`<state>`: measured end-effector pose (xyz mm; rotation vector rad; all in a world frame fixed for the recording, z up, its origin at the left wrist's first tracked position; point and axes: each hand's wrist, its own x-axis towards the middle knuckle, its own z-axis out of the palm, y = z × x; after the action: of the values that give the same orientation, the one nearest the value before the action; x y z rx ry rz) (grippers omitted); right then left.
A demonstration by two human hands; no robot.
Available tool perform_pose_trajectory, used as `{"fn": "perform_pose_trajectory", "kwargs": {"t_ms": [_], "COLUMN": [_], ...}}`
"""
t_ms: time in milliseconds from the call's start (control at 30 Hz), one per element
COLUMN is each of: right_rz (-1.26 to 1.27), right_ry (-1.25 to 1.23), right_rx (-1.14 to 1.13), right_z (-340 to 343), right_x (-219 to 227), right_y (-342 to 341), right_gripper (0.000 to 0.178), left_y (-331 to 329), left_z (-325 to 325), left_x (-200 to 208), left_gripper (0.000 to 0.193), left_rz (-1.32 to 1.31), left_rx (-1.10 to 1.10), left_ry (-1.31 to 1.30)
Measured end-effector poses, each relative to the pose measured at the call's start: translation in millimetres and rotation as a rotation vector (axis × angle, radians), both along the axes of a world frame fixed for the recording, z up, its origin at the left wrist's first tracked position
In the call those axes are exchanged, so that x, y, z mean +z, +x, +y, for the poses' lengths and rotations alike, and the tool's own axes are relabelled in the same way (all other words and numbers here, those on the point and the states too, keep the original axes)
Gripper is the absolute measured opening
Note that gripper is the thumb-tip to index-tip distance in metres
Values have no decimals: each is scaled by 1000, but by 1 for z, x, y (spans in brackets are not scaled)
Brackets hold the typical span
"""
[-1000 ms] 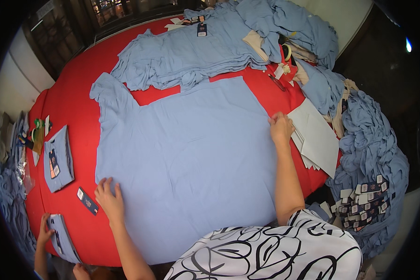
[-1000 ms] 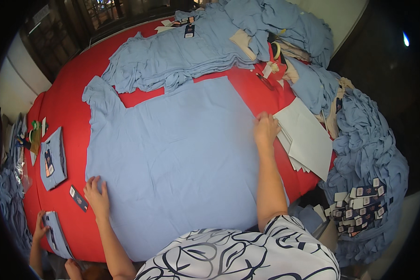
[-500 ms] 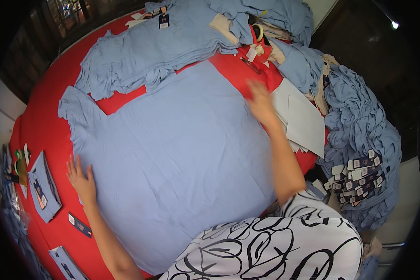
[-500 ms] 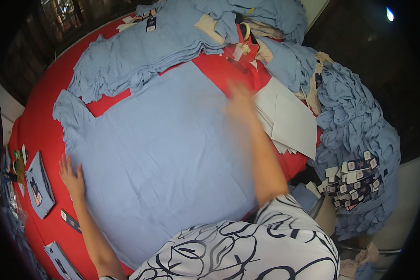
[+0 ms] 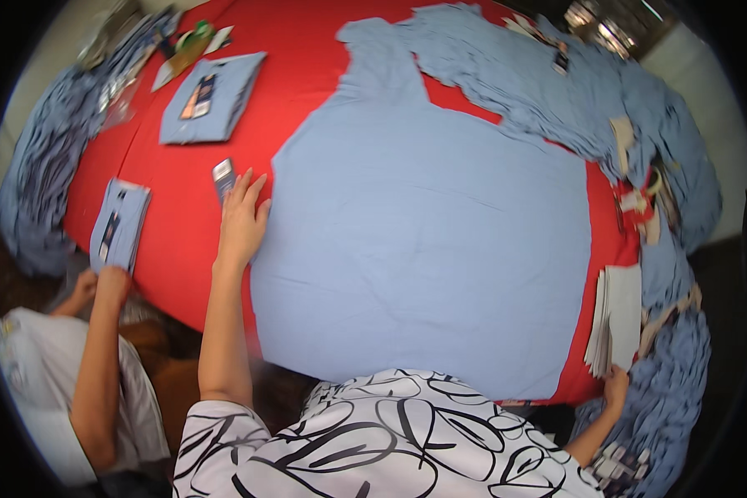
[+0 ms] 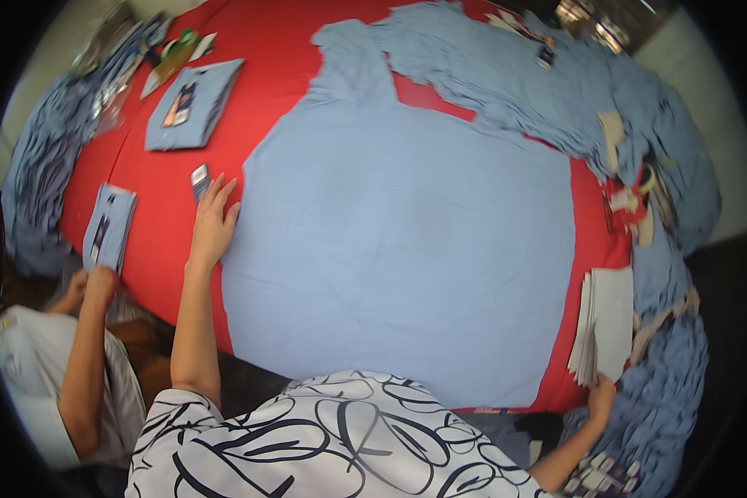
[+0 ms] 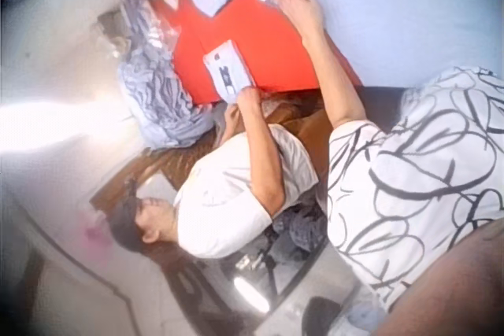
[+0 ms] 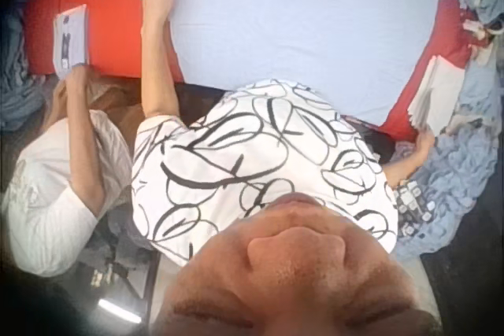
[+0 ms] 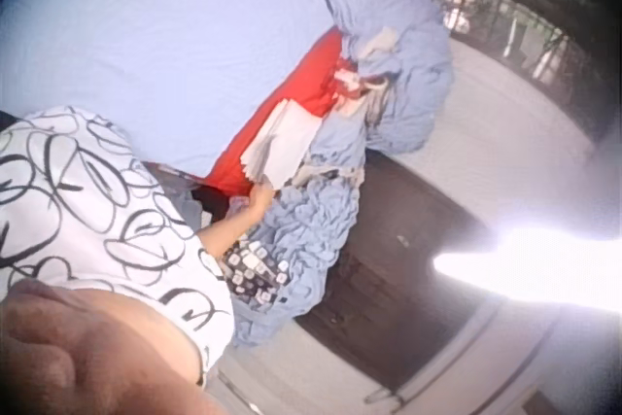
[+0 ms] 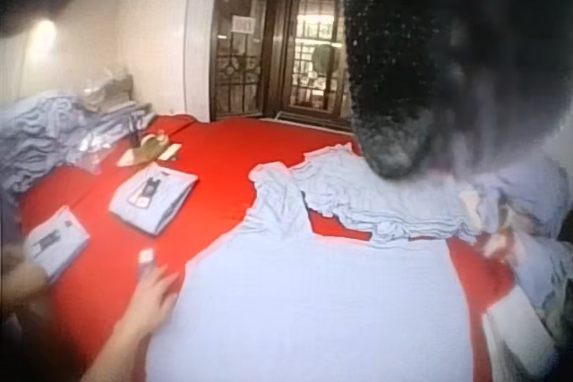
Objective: The person folds blue shirts on a red table using a cardboard guide and places them into plastic bags.
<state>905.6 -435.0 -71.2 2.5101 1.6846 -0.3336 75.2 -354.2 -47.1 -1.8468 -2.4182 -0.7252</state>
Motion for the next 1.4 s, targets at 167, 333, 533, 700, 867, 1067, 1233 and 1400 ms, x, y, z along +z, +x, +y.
{"fn": "perform_pose_trajectory", "kwargs": {"t_ms": [167,333,533,700,867,1067,1233,1400], "right_rz": [-12,854,898,784,747,709,676,703], "right_ry": [455,544,77,90,-66,34,33,-58], "right_rx": [131,643,1147,1209,1290,1339,1301,1232], "right_z": [47,102,211,253,264,278,272,270], "right_x": [129,198,120,36,40,15,18,25], "right_y": [-118,-310,-549,-630,-645,-641,-644,-642], "right_gripper": [25,29,37,38,43,43,43,43], "left_y": [9,28,25,9,-6,-15,-11,1], "left_z": [-67,-94,-97,-94,-104,-101,-97,-89], "left_x": [13,-18,-22,-17,-13,-7,-2,-3], "left_gripper": [31,31,31,23,18,21,24,22], "left_rz": [-177,-301,-553,-743,-898,-1006,-954,-737], "left_rx": [274,304,396,385,374,358,412,466], "left_ry": [-163,-1,177,127,104,44,4,24]}}
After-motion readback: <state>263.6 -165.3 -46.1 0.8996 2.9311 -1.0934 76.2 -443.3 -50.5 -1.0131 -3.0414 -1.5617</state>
